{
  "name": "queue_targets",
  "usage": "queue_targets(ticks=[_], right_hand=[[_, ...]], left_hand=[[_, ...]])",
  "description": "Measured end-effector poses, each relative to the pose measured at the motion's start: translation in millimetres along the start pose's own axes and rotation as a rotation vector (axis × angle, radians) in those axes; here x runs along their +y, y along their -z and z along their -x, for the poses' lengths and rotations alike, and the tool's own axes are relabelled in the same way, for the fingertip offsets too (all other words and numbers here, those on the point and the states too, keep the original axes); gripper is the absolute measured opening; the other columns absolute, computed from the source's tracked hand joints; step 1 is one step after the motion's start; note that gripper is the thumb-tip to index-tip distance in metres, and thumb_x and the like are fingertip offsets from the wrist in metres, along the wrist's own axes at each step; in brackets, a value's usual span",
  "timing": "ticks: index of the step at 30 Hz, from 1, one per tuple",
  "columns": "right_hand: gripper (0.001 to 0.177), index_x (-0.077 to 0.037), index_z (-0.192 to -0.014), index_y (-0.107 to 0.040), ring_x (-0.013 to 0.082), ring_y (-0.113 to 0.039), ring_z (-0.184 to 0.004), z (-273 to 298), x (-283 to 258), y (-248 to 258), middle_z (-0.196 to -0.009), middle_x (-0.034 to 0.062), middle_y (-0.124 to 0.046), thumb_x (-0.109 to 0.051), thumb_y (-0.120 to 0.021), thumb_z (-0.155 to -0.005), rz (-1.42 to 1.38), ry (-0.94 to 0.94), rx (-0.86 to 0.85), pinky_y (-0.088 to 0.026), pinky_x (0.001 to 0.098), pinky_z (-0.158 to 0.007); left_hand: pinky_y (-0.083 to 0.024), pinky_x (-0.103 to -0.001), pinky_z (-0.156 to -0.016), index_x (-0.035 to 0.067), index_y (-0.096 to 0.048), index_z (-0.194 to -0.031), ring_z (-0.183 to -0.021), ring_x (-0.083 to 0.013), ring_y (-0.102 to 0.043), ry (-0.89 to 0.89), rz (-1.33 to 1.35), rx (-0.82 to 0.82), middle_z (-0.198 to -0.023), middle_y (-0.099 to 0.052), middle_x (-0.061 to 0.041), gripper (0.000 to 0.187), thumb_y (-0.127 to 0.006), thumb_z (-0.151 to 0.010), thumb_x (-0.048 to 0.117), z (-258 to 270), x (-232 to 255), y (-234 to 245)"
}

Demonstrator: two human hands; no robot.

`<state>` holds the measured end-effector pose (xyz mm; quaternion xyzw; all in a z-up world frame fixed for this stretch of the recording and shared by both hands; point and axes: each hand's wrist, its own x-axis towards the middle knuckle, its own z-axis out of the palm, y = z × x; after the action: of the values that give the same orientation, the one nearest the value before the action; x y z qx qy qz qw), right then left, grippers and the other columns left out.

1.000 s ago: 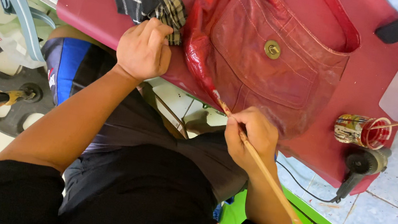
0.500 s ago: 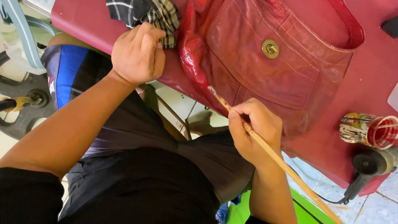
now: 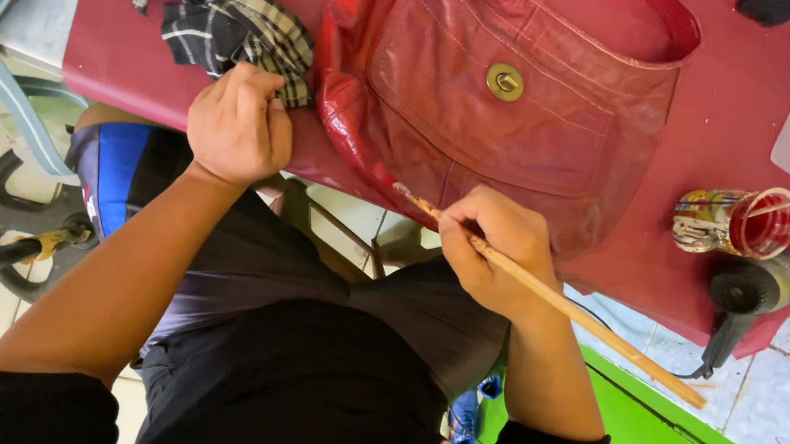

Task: The person paints a red leather handbag with red paint using a brush. They dip the brush into a container of paint and apply it to the bag's surface, focusing on the edges and seams.

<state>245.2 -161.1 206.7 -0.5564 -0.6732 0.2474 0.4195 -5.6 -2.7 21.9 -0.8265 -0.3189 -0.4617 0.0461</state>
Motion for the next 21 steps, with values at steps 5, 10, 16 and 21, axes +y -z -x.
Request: queue_targets(ticks=[5, 10, 16, 21], right_hand=[[0.015, -0.002, -0.075, -0.067, 0.0215, -0.052, -0.047, 12, 3, 13, -0.06, 0.0097, -0.056, 0.009, -0.069, -0.086, -0.027, -0.034, 0.069, -0.044, 0.0291, -0.047], [0.014, -0.003, -0.074, -0.068, 0.0194, -0.049, -0.045, 48, 4, 34, -0.059, 0.0086, -0.056, 0.005, -0.069, -0.086, -0.035, -0.09, 0.198, -0.042, 0.0283, -0.044], [0.021, -0.003, -0.09, -0.058, 0.0202, -0.054, -0.061, 150, 19, 118, -0.069, 0.0103, -0.056, -0.021, -0.069, -0.092, 0.072, 0.058, 0.96, -0.041, 0.0317, -0.058], [0.014, -0.006, -0.085, -0.053, 0.0153, -0.041, -0.051, 192, 26, 215, -0.061, 0.008, -0.044, 0.0, -0.057, -0.097, 0.38, -0.189, 1.512, -0.032, 0.0267, -0.047]], left_hand=[[-0.053, -0.033, -0.062, 0.007, -0.063, -0.108, -0.063, -0.0224, -0.06, 0.001, 0.024, -0.019, -0.08, -0.05, -0.003, 0.02, -0.055, -0.09, 0.007, 11, -4, -7], [-0.054, -0.035, -0.065, 0.004, -0.066, -0.11, -0.066, -0.0252, -0.062, 0.001, 0.068, -0.048, -0.082, -0.054, -0.005, 0.02, -0.059, -0.092, 0.005, 4, 1, 2], [-0.047, -0.047, -0.065, -0.014, -0.063, -0.113, -0.079, -0.0426, -0.063, 0.082, 0.11, -0.141, -0.098, -0.064, -0.022, 0.021, -0.065, -0.093, -0.007, 12, 7, -1], [-0.047, -0.051, -0.064, -0.018, -0.059, -0.109, -0.075, -0.0476, -0.06, 0.041, 0.142, -0.138, -0.097, -0.062, -0.029, 0.017, -0.062, -0.095, -0.011, -1, 15, 8]])
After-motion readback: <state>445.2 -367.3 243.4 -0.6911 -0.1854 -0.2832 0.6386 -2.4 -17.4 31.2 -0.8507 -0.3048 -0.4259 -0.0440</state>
